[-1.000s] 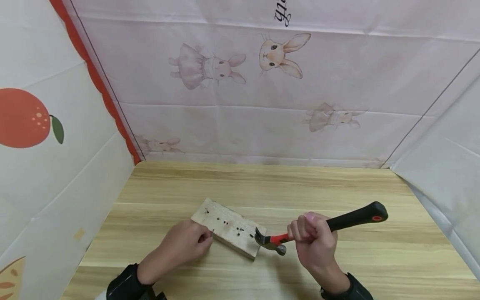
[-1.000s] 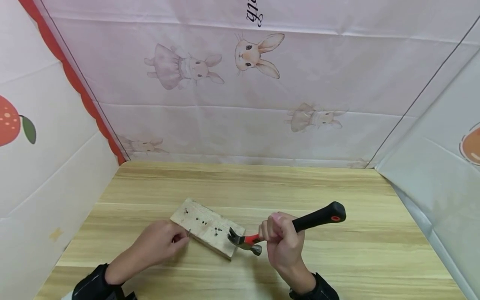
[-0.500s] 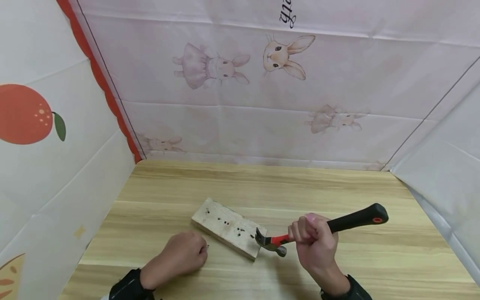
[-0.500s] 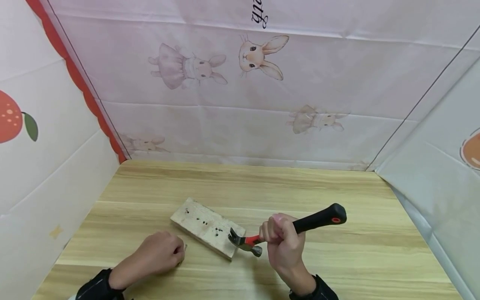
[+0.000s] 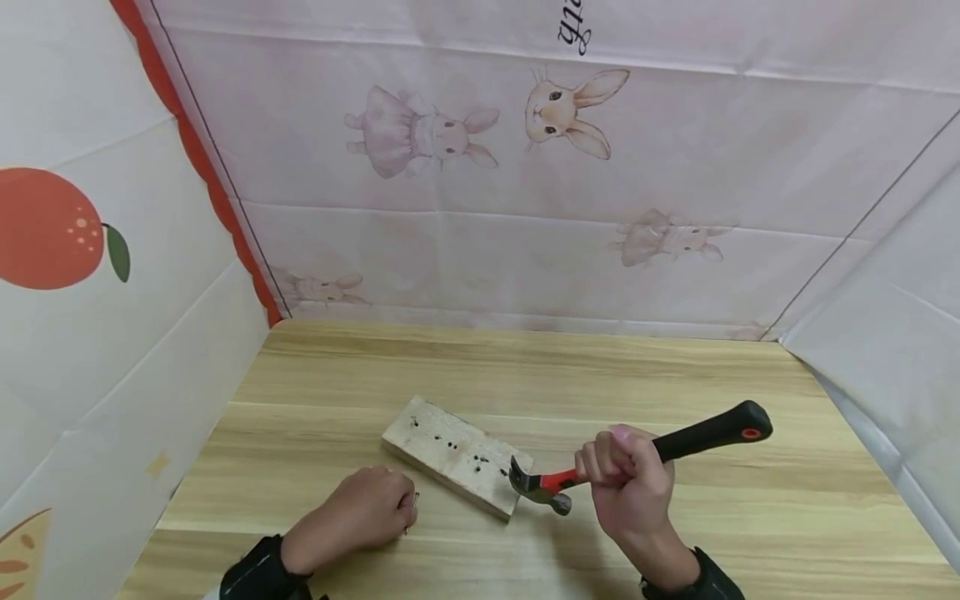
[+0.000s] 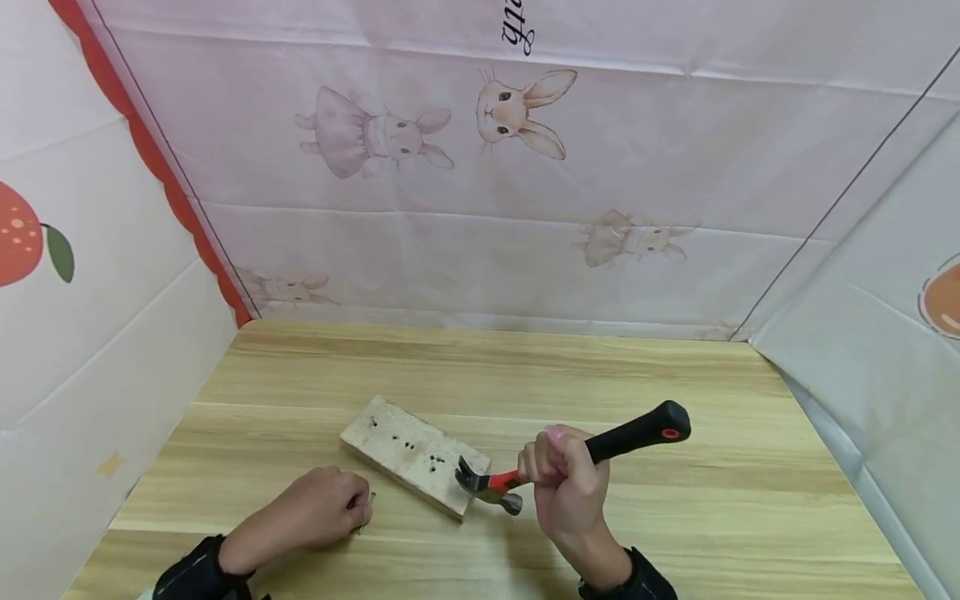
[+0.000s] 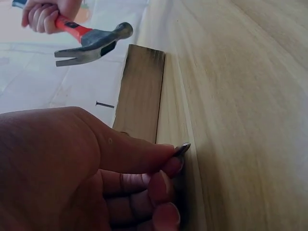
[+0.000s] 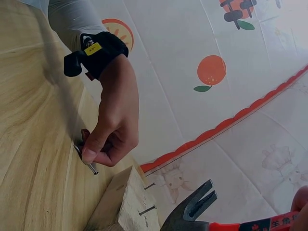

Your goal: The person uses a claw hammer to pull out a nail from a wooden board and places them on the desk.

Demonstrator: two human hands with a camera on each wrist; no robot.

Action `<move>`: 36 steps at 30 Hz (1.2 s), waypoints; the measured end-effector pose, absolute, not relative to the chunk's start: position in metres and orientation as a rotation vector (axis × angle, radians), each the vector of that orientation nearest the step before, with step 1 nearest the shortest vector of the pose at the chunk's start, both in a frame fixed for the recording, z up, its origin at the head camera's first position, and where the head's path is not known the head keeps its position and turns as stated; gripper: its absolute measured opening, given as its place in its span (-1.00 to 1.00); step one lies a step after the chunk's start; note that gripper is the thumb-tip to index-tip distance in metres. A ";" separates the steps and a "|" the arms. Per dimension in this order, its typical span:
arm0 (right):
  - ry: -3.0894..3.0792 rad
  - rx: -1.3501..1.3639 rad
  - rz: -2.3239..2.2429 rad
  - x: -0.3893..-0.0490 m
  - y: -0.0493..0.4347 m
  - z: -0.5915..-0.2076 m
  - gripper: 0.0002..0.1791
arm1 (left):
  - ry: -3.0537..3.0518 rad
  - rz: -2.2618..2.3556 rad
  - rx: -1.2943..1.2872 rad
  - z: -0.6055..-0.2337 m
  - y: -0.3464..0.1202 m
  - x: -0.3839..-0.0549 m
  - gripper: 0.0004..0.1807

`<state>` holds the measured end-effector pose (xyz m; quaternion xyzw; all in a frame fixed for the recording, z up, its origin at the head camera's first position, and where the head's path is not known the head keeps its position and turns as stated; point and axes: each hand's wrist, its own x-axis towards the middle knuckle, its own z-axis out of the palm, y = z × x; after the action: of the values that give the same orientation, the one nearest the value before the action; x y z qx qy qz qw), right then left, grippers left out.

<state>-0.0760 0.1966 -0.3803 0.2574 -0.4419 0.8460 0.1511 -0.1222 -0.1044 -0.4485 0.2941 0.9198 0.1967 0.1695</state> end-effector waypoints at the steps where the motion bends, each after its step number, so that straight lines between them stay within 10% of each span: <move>1: -1.271 0.738 2.429 -0.076 0.197 -0.380 -0.54 | 2.599 0.569 0.831 -0.448 -0.105 -0.122 -0.66; 16: -1.516 0.660 2.387 -0.095 0.188 -0.369 -0.54 | 2.838 0.816 0.678 -0.418 -0.116 -0.152 -0.67; 25: -1.884 0.233 2.375 -0.113 0.162 -0.362 -0.52 | 2.938 0.770 0.760 -0.437 -0.112 -0.171 0.28; 36: -2.278 0.130 2.210 -0.129 0.136 -0.360 -0.56 | 2.708 0.885 0.657 -0.446 -0.102 -0.180 0.40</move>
<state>-0.1287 0.1359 -0.3597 0.0408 -0.7169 0.6957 -0.0175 -0.1804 -0.1019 -0.4460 0.2234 0.9208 0.3008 0.1086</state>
